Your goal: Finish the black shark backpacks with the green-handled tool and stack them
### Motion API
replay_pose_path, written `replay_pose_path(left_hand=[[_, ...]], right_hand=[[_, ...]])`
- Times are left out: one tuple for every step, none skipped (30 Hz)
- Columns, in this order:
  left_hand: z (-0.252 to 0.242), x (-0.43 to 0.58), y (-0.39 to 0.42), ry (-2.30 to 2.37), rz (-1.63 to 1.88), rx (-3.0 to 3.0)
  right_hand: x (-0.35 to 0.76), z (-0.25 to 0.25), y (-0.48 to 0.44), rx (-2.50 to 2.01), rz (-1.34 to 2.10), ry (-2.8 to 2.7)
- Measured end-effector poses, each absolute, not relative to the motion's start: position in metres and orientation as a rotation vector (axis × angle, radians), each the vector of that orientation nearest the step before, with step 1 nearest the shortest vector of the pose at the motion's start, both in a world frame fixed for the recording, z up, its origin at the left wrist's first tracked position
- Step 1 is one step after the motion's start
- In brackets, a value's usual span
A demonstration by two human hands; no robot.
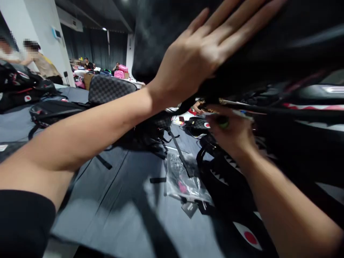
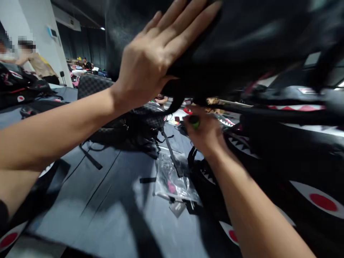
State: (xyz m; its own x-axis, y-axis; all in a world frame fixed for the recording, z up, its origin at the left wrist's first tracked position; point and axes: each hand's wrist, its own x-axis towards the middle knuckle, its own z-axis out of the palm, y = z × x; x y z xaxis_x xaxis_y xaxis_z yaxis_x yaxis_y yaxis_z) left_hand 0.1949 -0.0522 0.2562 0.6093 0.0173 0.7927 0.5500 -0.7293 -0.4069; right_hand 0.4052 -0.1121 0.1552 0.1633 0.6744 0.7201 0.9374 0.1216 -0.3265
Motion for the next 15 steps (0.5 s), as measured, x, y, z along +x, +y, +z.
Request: replay_pose_path(left_hand=[[0.252,0.218,-0.024,-0.424,-1.107,-2.152],[0.246,0.241,0.007,-0.414,-1.130,-2.141],[0.238,0.264,0.040,-0.421,-1.139,-2.161],[0.228,0.286,0.073,-0.437,-1.141,-2.208],[0.216,0.306,0.106,-0.466,-1.136,-2.278],[0.200,0.323,0.138,-0.515,-1.135,-2.362],[0.182,0.337,0.168,-0.585,-1.131,-2.450],[0.163,0.348,0.196,-0.682,-1.125,-2.529],[0.143,0.355,0.220,-0.797,-1.121,-2.588],[0.125,0.360,0.241,-0.896,-1.109,-2.628],[0.109,0.362,0.257,-0.977,-1.098,-2.651],[0.096,0.363,0.269,-1.019,-1.093,-2.659],[0.087,0.364,0.277,-1.029,-1.089,-2.654],[0.081,0.366,0.280,-1.031,-1.072,-2.638],[0.076,0.367,0.279,-1.034,-1.039,-2.616]], right_hand=[[0.410,0.141,-0.106,-1.610,-0.398,-1.679],[0.415,0.121,-0.105,-1.614,-0.363,-1.821],[0.421,0.096,-0.108,-1.644,-0.323,-1.959],[0.428,0.068,-0.115,-1.639,-0.256,-2.091],[0.435,0.039,-0.124,-1.656,-0.159,-2.164],[0.443,0.011,-0.134,-1.711,-0.070,-2.169],[0.451,-0.014,-0.144,-1.789,-0.003,-2.161],[0.458,-0.034,-0.154,-1.867,0.037,-2.144],[0.465,-0.051,-0.161,-1.931,0.059,-2.127],[0.471,-0.063,-0.167,-1.966,0.075,-2.124],[0.476,-0.071,-0.171,-1.973,0.098,-2.132],[0.480,-0.076,-0.173,-1.959,0.135,-2.139],[0.483,-0.079,-0.174,-1.938,0.193,-2.140],[0.485,-0.082,-0.174,-1.918,0.262,-2.132],[0.487,-0.085,-0.175,-1.899,0.317,-2.113]])
